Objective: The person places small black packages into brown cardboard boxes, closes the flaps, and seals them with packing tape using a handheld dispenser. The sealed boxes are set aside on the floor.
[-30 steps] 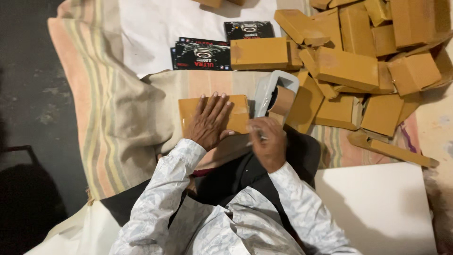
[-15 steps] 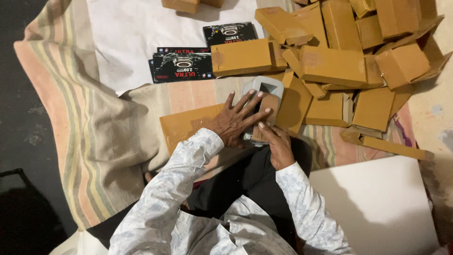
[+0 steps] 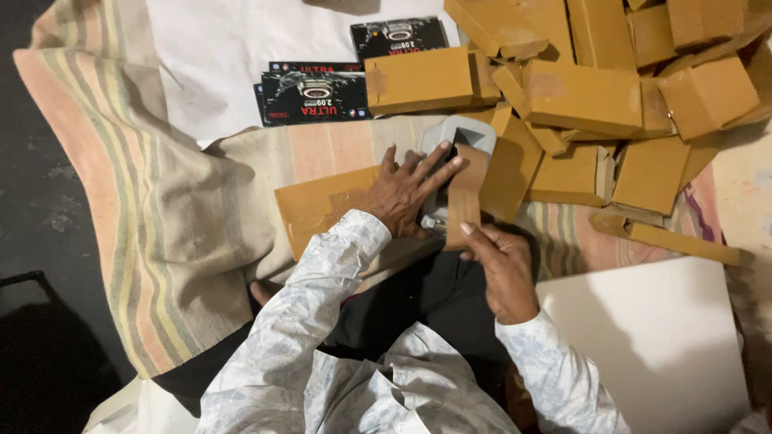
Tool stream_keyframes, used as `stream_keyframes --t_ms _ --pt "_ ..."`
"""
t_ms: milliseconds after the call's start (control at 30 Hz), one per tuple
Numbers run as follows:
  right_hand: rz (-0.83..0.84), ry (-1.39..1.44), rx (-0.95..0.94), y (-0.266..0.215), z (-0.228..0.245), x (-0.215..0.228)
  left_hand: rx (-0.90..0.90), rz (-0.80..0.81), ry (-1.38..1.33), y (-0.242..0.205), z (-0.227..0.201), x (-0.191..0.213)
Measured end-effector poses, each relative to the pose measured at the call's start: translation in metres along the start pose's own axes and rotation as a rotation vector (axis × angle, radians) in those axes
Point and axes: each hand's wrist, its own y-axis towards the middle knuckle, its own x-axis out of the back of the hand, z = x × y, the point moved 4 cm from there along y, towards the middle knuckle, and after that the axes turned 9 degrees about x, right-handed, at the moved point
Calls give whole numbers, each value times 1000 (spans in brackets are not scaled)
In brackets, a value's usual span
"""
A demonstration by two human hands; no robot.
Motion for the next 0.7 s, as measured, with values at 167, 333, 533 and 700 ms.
stream_keyframes --t_ms 167,333,533,700 --pt "11 139 -115 -16 -15 -11 53 -52 -42 3 5 -6" --pt "10 88 8 6 -23 -11 162 -61 -55 11 10 -6" --pt "-28 56 26 11 -46 -14 177 -94 -89 8 14 0" --pt "-97 37 -3 9 -79 -9 196 -106 -86 7 14 -3"
